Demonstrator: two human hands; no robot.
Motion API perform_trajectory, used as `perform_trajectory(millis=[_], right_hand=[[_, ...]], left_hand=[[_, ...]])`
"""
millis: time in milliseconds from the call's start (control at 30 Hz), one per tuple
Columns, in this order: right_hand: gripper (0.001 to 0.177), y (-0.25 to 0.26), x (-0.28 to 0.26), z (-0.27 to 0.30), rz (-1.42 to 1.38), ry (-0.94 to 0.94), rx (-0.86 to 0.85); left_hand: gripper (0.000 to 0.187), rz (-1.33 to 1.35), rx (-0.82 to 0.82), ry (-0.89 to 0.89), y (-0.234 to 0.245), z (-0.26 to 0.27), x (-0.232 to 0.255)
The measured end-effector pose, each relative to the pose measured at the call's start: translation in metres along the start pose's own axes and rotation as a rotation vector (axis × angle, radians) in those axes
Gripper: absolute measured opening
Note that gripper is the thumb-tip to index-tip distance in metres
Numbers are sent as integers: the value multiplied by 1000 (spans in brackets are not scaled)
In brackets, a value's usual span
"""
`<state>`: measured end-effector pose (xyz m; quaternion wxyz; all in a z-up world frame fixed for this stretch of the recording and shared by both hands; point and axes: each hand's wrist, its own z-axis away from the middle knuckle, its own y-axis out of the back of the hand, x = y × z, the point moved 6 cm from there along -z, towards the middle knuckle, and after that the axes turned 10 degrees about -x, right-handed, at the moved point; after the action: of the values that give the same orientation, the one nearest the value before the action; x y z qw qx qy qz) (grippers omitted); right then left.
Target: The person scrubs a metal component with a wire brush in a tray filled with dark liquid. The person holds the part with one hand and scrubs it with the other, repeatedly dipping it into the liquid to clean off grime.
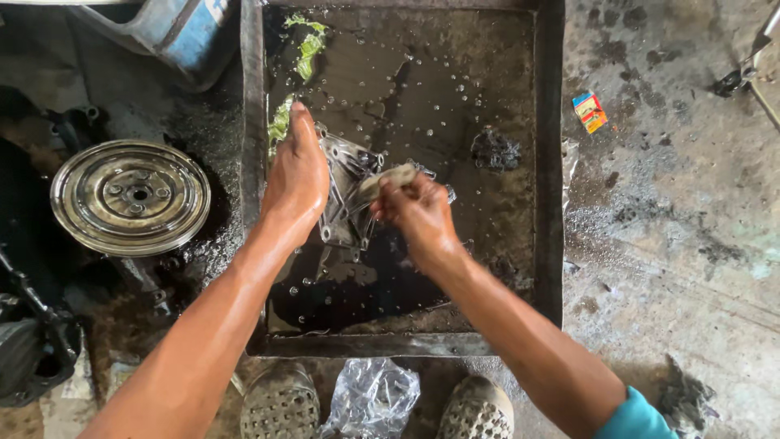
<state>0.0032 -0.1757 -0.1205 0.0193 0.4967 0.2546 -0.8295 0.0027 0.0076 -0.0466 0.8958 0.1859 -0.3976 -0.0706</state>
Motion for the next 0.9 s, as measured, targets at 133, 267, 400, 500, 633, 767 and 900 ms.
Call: perform_trajectory(millis=[133, 267, 400, 500, 633, 767, 900], right_hand=[[13, -18, 0, 20, -71, 36, -89], [14, -19, -29, 29, 110, 194, -159], [16, -28, -51, 29, 376, 276, -158], [15, -39, -71, 14, 333, 430, -241], [10, -28, -70, 18, 797, 346, -155], [11, -18, -55, 23, 530, 442, -261], [3, -28, -38, 29, 487, 490, -251]], left_hand=[[94, 27, -18, 58, 2, -2, -5], [97, -29, -39, -86, 0, -22, 8], [106, -114, -78, 142, -5, -23, 16], [104, -96, -79, 76, -7, -21, 34], [103, -169, -87, 29, -3, -28, 29], [106, -189, -70, -4, 3, -42, 19], [85, -165, -97, 3, 4, -39, 18]])
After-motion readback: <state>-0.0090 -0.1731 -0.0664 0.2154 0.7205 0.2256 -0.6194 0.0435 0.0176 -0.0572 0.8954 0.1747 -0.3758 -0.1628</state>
